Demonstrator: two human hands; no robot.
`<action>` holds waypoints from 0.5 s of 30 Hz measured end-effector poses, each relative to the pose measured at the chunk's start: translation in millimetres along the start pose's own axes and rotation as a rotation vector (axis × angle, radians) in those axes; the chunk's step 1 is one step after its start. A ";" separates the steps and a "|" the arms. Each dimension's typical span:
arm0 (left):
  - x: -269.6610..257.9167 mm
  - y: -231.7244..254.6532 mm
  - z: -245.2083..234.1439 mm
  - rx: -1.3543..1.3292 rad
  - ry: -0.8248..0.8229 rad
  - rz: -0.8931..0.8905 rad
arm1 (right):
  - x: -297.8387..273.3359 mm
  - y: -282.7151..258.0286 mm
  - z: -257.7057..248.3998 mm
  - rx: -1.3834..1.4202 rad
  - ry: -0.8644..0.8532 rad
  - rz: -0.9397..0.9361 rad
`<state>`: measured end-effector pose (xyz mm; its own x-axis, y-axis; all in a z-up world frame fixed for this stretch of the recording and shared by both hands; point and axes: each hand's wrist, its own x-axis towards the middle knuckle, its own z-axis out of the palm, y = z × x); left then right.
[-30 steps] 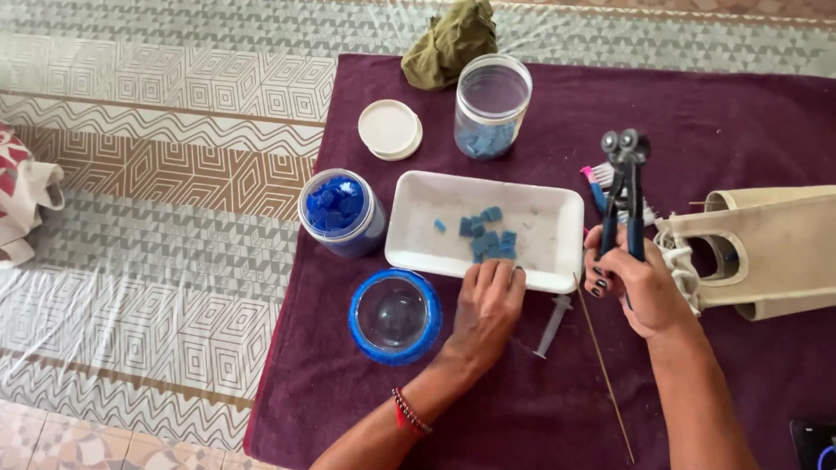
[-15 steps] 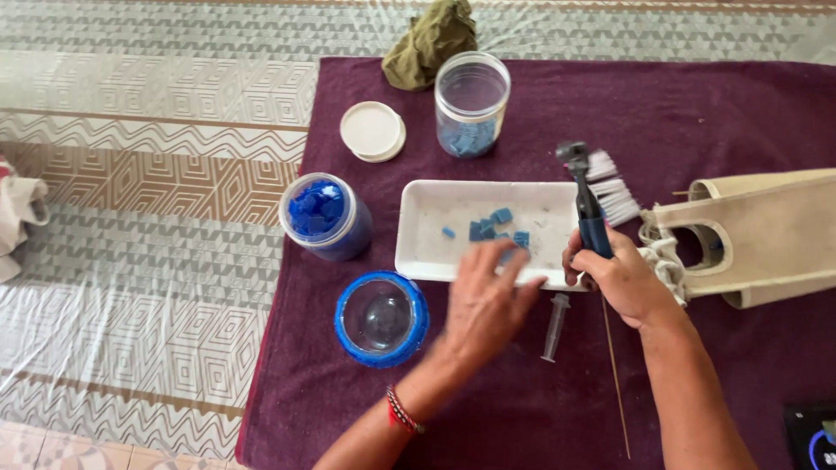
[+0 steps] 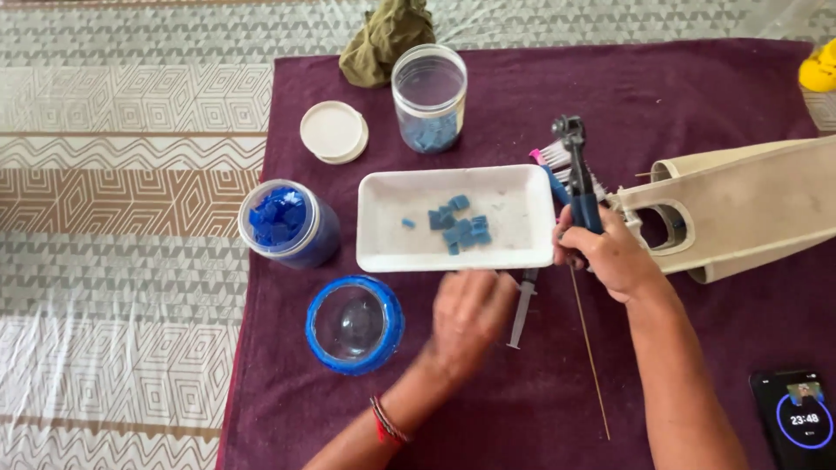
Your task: Cutting small blue mosaic tiles into smaller pieces using a mosaic nipper tool over a white tray.
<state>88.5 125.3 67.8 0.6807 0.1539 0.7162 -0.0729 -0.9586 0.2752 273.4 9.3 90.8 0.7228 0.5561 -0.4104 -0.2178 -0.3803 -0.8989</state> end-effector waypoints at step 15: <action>-13.7 67.7 67.2 -0.564 -0.493 -0.471 | -25.6 -16.1 -1.1 0.003 -0.152 -0.212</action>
<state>123.3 42.2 33.5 0.9579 0.2578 0.1263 0.0347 -0.5407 0.8405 259.1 0.4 116.0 0.6457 0.7277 -0.2312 -0.0744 -0.2414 -0.9676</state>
